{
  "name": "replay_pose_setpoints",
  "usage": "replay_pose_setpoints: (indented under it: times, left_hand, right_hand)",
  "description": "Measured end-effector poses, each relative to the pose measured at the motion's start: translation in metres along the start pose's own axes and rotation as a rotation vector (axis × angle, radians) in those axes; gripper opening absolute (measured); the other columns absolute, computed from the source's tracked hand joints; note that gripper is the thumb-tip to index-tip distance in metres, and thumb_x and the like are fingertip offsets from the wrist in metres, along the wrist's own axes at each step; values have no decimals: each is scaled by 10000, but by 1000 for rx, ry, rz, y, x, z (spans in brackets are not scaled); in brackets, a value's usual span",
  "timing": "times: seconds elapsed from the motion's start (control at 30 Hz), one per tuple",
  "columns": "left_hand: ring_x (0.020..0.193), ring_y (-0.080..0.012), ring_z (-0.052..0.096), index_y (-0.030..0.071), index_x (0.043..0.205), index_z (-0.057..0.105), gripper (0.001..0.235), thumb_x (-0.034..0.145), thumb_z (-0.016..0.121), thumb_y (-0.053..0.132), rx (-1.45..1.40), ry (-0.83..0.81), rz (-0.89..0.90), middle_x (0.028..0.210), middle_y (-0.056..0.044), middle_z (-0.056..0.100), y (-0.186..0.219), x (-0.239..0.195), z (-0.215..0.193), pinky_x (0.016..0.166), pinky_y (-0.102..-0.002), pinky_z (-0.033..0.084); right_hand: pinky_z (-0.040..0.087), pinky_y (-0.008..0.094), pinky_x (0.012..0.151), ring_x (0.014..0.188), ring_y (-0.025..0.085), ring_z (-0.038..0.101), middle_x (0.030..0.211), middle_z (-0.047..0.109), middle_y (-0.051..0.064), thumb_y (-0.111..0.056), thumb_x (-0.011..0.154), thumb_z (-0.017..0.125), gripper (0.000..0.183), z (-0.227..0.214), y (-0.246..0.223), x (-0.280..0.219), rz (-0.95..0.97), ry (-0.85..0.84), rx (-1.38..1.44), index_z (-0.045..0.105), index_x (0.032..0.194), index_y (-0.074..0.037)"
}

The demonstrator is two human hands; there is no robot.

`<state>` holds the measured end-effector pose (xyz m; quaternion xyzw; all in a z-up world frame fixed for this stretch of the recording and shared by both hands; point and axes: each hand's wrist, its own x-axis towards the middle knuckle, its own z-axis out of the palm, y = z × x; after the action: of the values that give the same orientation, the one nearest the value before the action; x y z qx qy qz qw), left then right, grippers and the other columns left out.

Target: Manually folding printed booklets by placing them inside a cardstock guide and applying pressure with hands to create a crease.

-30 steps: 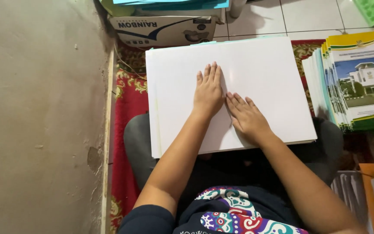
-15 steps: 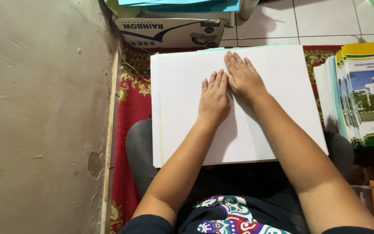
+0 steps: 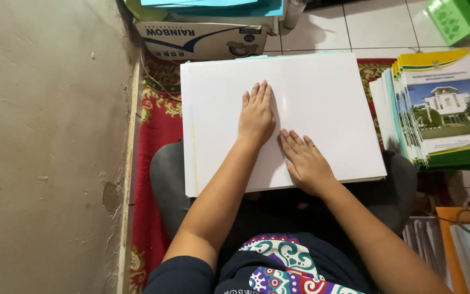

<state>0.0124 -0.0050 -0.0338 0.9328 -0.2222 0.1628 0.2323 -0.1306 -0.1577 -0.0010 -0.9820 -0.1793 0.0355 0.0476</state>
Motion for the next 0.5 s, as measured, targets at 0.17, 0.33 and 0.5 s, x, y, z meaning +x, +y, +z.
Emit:
replay_pose_setpoints:
  times: [0.17,0.33,0.5]
  left_hand:
    - [1472,-360,416,-3,1483,475,647,879,572,207,-15,-26,-8,1549,-207,471,1,-1,1,1220,-543,248]
    - [1471,-340,417,25,1516,440,700,845,526,202,13,-19,-5,1560,-180,464,-1,0,7,1214,-522,265]
    - [1436,-336,459,16,1534,408,730,827,502,174,35,10,-18,1535,-186,486,-4,5,9,1189,-501,295]
  right_hand:
    - [195,511,1238,1544,272,273,1688,297,81,-321,977,371,682,19,40,63,-9,28,-35,291,1626,-127]
    - [185,503,1238,1547,256,266,1692,287,62,-294,1025,322,627,10,64,159,41,141,-11,294,1634,-145]
    - [170,506,1249,1560,264,234,1705,241,80,-338,1029,339,649,16,82,208,30,204,-43,255,1644,-148]
